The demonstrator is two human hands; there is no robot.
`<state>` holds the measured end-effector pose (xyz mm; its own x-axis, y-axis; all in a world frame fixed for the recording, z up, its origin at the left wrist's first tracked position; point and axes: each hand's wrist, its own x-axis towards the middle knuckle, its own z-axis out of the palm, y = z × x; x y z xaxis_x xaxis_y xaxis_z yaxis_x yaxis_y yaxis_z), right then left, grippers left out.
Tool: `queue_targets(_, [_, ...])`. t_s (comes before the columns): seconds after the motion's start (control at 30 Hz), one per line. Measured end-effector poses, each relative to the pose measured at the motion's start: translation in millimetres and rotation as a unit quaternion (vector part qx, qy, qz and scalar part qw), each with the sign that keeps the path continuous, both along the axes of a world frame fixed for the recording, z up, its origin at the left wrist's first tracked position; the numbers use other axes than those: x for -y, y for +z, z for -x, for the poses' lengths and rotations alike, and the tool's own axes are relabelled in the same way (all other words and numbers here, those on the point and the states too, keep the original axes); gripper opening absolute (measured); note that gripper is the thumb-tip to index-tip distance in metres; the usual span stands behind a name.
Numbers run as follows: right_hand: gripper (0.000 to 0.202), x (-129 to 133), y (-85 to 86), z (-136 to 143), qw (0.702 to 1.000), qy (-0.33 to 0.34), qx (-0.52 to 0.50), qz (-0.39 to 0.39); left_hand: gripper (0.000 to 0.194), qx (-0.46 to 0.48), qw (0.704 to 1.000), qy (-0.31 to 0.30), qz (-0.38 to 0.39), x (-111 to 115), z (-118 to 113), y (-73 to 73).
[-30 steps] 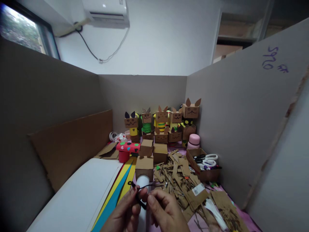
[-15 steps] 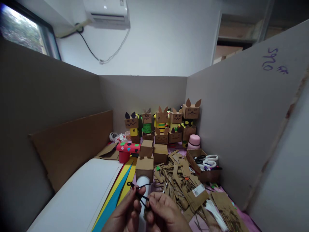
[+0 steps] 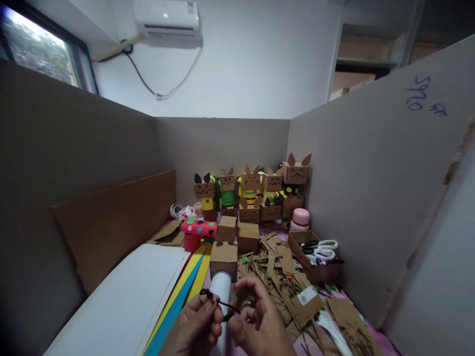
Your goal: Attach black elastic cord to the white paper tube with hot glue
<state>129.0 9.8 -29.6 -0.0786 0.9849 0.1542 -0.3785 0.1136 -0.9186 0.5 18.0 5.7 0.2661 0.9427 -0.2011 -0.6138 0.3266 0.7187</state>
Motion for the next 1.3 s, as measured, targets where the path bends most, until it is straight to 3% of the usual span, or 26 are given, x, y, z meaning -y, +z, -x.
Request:
queue_targets(0.13, [0.036,8.7,7.4,-1.9,0.993,-0.064,0.080,-0.050,0.039,-0.015,0.999,-0.021,-0.020,-0.6,-4.1,-7.8])
queue_targets(0.23, [0.035,13.6,11.3,-1.3,0.987,-0.096,0.118,-0.057,0.039,-0.009,1.000,-0.026,-0.006,0.1,-6.3,-7.2])
queue_targets(0.4, [0.033,13.2,9.7,1.1,0.991,-0.116,0.022,-0.061,0.036,0.002,1.000,-0.022,0.019,2.5,-5.5,0.2])
queue_targets(0.47, [0.032,11.6,7.5,3.5,0.993,-0.093,-0.037,-0.063,0.034,0.008,0.999,-0.036,0.017,2.8,-5.2,-1.3])
queue_targets(0.6, [0.029,10.0,4.7,9.6,0.985,0.015,-0.169,-0.044,0.030,0.027,0.997,-0.073,-0.026,0.9,-6.3,-12.9])
queue_targets(0.7, [0.031,11.2,5.9,12.1,0.977,0.033,-0.207,-0.031,0.029,0.036,0.996,-0.078,-0.037,-0.2,-7.5,-18.3])
queue_targets(0.83, [0.034,15.0,11.5,12.4,0.981,-0.010,-0.191,-0.015,0.033,0.022,0.998,-0.055,-0.009,2.1,-8.4,-13.9])
queue_targets(1.03, [0.040,19.8,19.8,10.9,0.987,-0.033,-0.156,-0.009,0.035,-0.010,0.998,-0.044,-0.031,5.8,-8.2,-8.6])
queue_targets(1.17, [0.039,19.7,20.1,7.2,0.986,-0.034,-0.161,0.013,0.038,-0.067,0.995,-0.036,-0.065,6.3,-6.1,-7.6])
queue_targets(1.3, [0.036,18.7,18.9,5.2,0.993,-0.067,-0.094,-0.009,0.041,-0.147,0.983,-0.031,-0.104,7.6,-3.3,-2.0])
